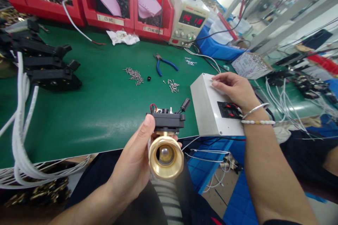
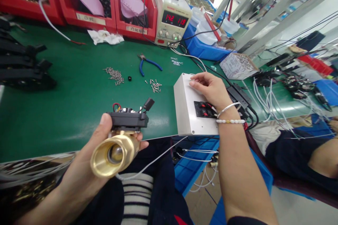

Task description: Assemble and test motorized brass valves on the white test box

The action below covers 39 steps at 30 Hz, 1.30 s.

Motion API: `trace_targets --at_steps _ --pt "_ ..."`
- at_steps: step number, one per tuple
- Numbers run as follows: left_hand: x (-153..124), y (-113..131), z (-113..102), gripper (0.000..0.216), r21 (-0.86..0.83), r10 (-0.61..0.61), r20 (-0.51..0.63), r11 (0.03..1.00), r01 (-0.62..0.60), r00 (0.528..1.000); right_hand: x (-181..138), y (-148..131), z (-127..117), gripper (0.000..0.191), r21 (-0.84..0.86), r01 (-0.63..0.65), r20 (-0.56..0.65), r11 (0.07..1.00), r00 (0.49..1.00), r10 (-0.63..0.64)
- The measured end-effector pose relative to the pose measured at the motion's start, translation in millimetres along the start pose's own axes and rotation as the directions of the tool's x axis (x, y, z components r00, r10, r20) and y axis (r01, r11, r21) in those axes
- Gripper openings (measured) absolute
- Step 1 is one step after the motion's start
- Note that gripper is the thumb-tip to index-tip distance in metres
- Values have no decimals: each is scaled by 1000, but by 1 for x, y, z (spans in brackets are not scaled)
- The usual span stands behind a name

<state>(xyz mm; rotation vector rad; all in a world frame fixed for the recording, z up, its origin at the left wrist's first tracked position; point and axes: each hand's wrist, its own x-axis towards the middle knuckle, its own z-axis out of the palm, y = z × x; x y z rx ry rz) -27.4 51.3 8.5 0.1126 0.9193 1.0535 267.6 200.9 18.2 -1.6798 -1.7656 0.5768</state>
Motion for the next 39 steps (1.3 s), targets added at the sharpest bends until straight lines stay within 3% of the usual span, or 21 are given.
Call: trace_targets --at_steps 12,30,39 --pt "-1 1 0 39 -94 -24 141 995 37 990 6 3 4 19 21 3 -34 1000 999 -2" --pt "-1 2 0 37 -107 -50 155 992 67 987 4 -1 5 14 62 -31 -80 998 996 36" --pt "-2 2 -1 37 -97 -43 166 994 59 985 4 3 3 34 41 17 -49 999 999 -15"
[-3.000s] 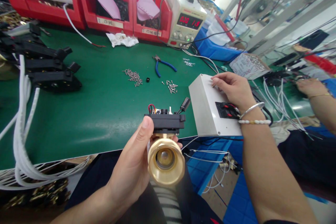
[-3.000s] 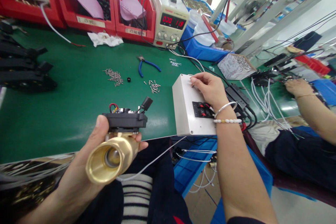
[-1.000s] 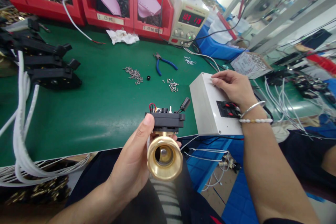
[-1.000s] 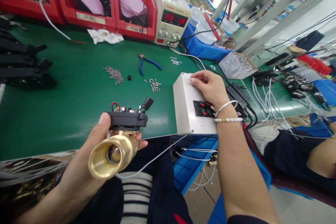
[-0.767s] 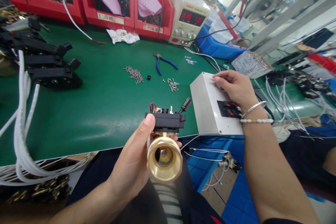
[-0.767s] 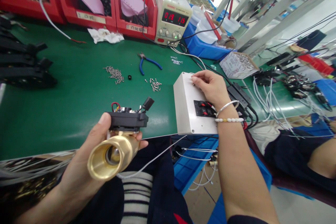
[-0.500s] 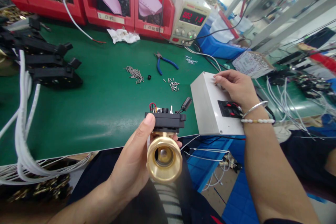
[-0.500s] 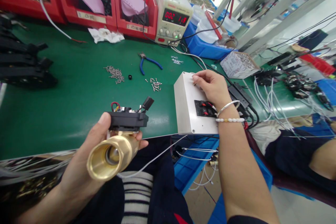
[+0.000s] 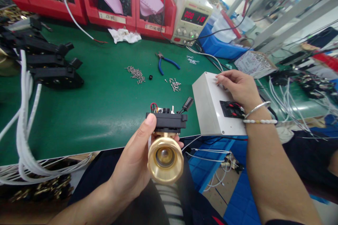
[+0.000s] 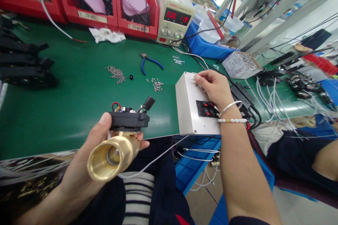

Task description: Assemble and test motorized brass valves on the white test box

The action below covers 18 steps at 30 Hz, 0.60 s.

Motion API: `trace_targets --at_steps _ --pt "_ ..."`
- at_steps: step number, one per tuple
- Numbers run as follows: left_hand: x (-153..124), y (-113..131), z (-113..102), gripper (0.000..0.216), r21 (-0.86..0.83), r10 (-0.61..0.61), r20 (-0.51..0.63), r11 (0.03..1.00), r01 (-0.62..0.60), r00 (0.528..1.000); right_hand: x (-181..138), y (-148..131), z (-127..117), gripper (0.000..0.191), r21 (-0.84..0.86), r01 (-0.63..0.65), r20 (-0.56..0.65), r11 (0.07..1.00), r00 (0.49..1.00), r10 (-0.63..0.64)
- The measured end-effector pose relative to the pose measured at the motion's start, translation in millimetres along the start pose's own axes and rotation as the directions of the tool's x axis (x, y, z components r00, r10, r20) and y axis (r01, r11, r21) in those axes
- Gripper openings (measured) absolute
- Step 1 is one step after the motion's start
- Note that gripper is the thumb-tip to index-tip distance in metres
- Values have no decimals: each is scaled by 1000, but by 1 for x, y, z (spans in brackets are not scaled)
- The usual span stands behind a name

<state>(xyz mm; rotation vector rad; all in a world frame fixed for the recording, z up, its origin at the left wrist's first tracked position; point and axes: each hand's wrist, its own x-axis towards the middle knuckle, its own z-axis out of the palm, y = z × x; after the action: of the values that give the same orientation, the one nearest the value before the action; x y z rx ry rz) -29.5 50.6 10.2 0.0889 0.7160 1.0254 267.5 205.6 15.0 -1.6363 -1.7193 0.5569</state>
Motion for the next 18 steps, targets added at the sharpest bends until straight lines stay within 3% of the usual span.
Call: trace_targets --at_steps 15,18 --pt "2 1 -2 35 -23 -11 -18 1000 10 1000 0 -3 3 17 -6 -19 -4 1000 1000 19" --pt "1 3 -4 37 5 -18 -42 1000 18 999 0 -3 -2 15 35 80 -131 996 989 -74"
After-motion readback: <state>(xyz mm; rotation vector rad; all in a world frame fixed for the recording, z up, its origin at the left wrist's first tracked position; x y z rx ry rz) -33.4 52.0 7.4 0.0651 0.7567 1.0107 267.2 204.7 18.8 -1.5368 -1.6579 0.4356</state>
